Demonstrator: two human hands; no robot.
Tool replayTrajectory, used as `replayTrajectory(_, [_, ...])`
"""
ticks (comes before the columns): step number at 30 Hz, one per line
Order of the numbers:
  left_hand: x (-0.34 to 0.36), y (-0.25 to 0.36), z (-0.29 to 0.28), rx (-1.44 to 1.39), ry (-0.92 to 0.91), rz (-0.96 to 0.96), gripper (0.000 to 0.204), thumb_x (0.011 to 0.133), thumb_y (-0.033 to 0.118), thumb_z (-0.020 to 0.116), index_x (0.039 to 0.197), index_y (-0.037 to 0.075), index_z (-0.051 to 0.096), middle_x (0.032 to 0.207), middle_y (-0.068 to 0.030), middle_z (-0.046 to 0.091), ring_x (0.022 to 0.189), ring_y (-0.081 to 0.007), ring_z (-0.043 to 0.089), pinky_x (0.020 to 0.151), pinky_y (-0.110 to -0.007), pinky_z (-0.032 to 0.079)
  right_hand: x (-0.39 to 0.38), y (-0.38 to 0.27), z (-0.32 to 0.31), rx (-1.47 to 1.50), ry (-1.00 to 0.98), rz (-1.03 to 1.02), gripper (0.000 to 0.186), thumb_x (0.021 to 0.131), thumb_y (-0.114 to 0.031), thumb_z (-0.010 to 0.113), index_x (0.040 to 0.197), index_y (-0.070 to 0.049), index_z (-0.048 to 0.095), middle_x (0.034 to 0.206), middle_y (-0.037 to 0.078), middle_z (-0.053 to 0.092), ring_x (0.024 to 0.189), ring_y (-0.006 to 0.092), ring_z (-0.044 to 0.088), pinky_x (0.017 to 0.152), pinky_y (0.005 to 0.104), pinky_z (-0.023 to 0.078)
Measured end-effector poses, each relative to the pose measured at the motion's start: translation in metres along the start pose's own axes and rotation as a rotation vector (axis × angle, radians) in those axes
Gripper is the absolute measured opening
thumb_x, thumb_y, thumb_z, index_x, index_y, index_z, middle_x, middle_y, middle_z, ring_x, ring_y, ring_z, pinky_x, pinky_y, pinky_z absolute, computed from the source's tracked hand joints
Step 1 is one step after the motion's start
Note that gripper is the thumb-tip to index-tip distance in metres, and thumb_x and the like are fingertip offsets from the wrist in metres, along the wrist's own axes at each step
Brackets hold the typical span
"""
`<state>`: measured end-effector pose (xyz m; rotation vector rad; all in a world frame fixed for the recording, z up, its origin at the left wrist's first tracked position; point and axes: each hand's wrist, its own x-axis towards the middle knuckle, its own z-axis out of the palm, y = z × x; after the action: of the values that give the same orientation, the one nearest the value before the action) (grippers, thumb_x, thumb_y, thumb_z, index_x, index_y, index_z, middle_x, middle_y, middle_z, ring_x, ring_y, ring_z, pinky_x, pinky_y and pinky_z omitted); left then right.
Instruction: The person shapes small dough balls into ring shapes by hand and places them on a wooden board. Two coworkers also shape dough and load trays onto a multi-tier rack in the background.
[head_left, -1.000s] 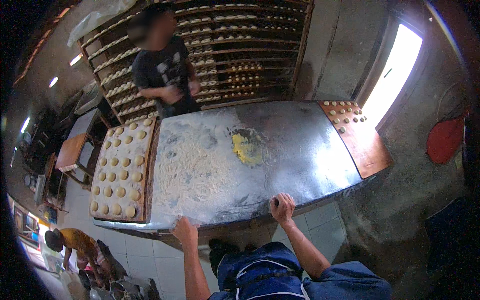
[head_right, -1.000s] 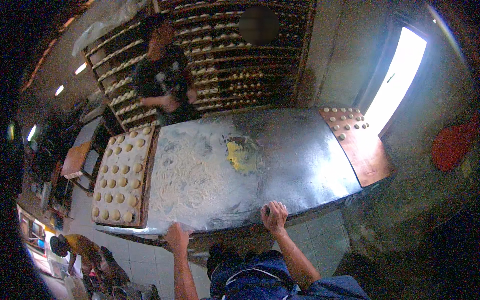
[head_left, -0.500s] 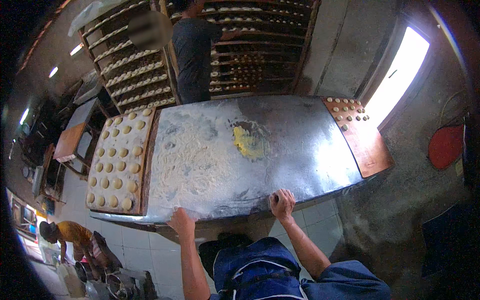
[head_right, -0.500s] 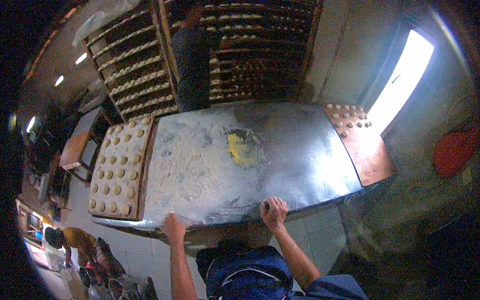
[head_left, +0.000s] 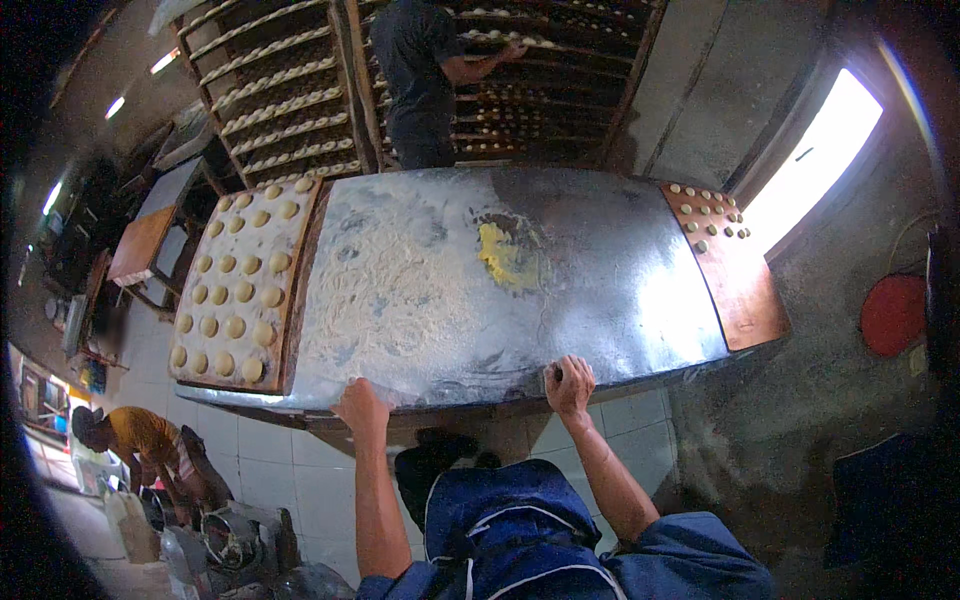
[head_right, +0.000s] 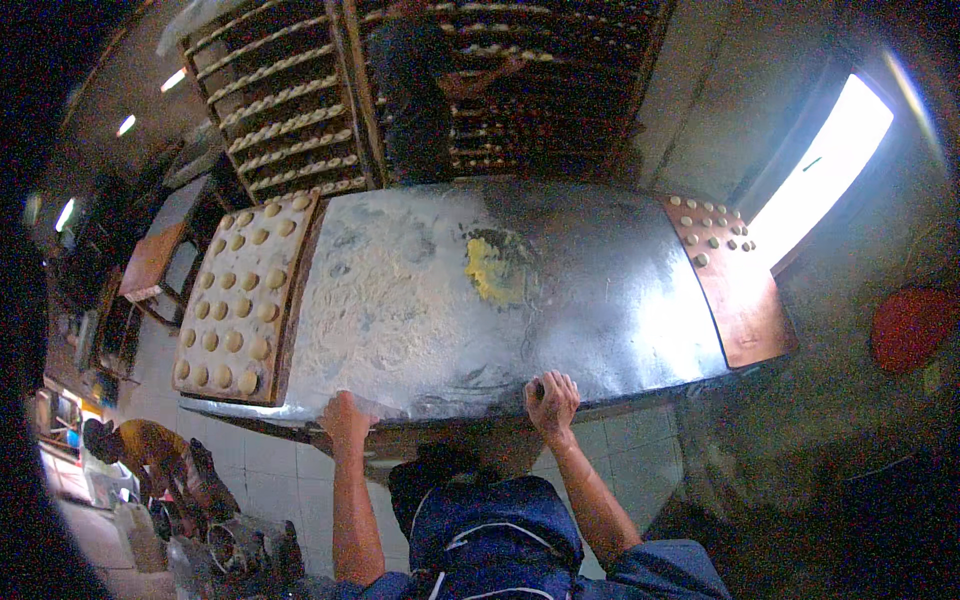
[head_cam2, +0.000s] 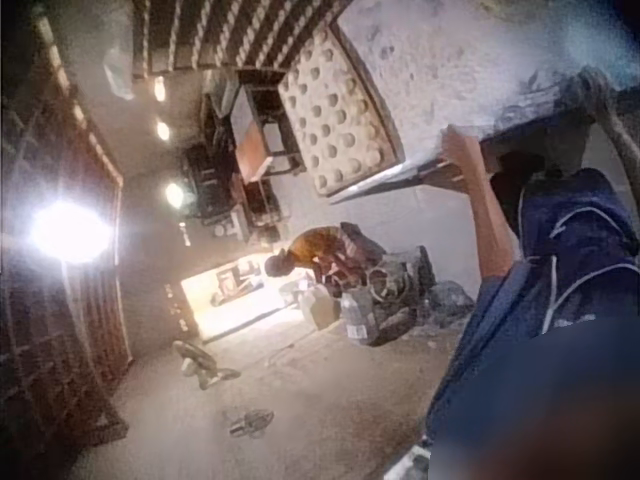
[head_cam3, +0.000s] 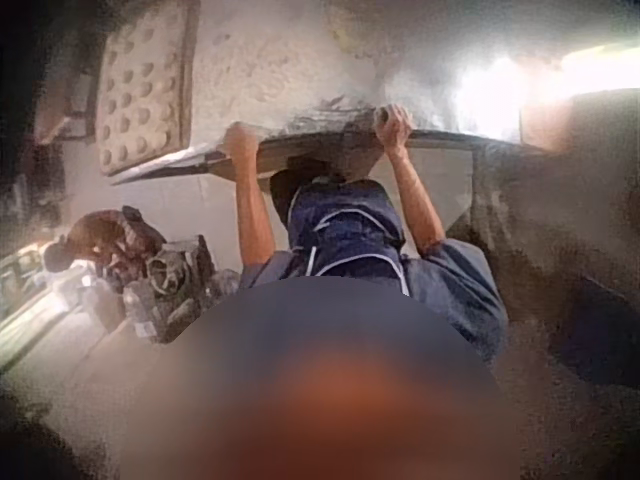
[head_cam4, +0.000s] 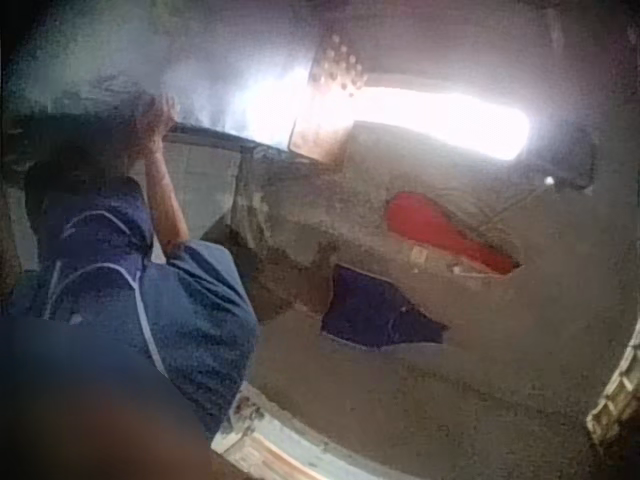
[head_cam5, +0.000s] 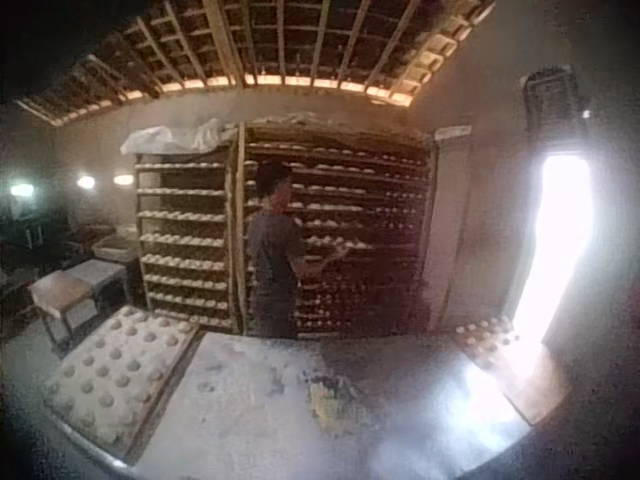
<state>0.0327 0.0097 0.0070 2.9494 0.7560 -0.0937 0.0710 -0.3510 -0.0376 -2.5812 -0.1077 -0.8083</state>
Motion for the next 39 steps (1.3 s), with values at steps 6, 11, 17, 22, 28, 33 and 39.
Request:
replayTrajectory(6, [0.012, 0.003, -0.012, 0.010, -0.091, 0.053, 0.044, 0.064, 0.031, 0.082, 0.096, 0.008, 0.062, 0.101, -0.0144, 0.065, 0.099, -0.0356, 0.063, 0.083, -0.055, 0.047, 0.002, -0.007, 0.001, 0.038, 0.035, -0.002, 0.022, 0.080, -0.019, 0.061, 0.071, -0.005, 0.048, 0.073, 0.013, 0.051, 0.073, 0.0350, 0.053, 0.064, 0.0446, 0.040])
replayTrajectory(11, [0.012, 0.001, -0.017, 0.043, -0.118, 0.075, 0.036, 0.071, 0.028, 0.078, 0.096, 0.007, 0.064, 0.103, -0.0143, 0.065, 0.099, -0.0366, 0.063, 0.087, -0.058, 0.045, 0.000, -0.006, 0.005, 0.006, 0.009, 0.027, 0.017, 0.079, -0.021, 0.060, 0.074, -0.007, 0.052, 0.076, 0.012, 0.056, 0.076, 0.0341, 0.055, 0.066, 0.0447, 0.042])
replayTrajectory(17, [0.011, 0.001, -0.016, 0.017, -0.142, 0.117, 0.034, 0.074, 0.029, 0.077, 0.095, 0.006, 0.065, 0.104, -0.0152, 0.065, 0.099, -0.0351, 0.063, 0.089, -0.057, 0.044, -0.008, 0.005, 0.014, -0.042, 0.006, 0.031, 0.018, 0.079, -0.022, 0.061, 0.075, -0.006, 0.053, 0.075, 0.012, 0.056, 0.076, 0.0345, 0.055, 0.067, 0.0449, 0.042])
replayTrajectory(22, [0.007, -0.001, -0.021, 0.006, -0.111, 0.087, 0.028, 0.072, 0.022, 0.079, 0.092, 0.008, 0.067, 0.097, -0.0123, 0.066, 0.095, -0.0312, 0.065, 0.088, -0.054, 0.046, -0.007, 0.001, 0.013, 0.002, 0.018, 0.005, 0.018, 0.080, -0.021, 0.061, 0.074, -0.005, 0.054, 0.075, 0.013, 0.056, 0.075, 0.0349, 0.055, 0.068, 0.0446, 0.042])
replayTrajectory(28, [0.005, -0.001, -0.014, -0.015, -0.056, 0.094, 0.030, 0.074, 0.026, 0.079, 0.092, 0.006, 0.067, 0.101, -0.0135, 0.066, 0.099, -0.0319, 0.064, 0.086, -0.054, 0.047, -0.002, -0.003, 0.008, -0.015, 0.013, -0.005, 0.017, 0.080, -0.019, 0.060, 0.074, -0.005, 0.054, 0.073, 0.013, 0.056, 0.072, 0.0344, 0.054, 0.068, 0.0441, 0.042])
replayTrajectory(33, [0.005, -0.017, 0.006, -0.048, -0.011, 0.107, 0.047, 0.063, 0.038, 0.084, 0.088, 0.005, 0.064, 0.086, -0.0151, 0.068, 0.089, -0.0350, 0.066, 0.077, -0.051, 0.049, -0.005, 0.000, 0.014, 0.001, 0.015, 0.007, 0.017, 0.080, -0.019, 0.060, 0.073, -0.005, 0.053, 0.071, 0.013, 0.054, 0.072, 0.0347, 0.054, 0.066, 0.0441, 0.041])
replayTrajectory(39, [0.007, -0.012, 0.007, -0.087, -0.040, 0.088, 0.038, 0.067, 0.032, 0.082, 0.089, 0.005, 0.066, 0.087, -0.0147, 0.068, 0.088, -0.0332, 0.066, 0.079, -0.050, 0.050, -0.009, 0.011, 0.014, -0.001, 0.041, -0.012, 0.017, 0.080, -0.018, 0.060, 0.072, -0.005, 0.052, 0.071, 0.014, 0.053, 0.072, 0.0354, 0.054, 0.065, 0.0446, 0.041])
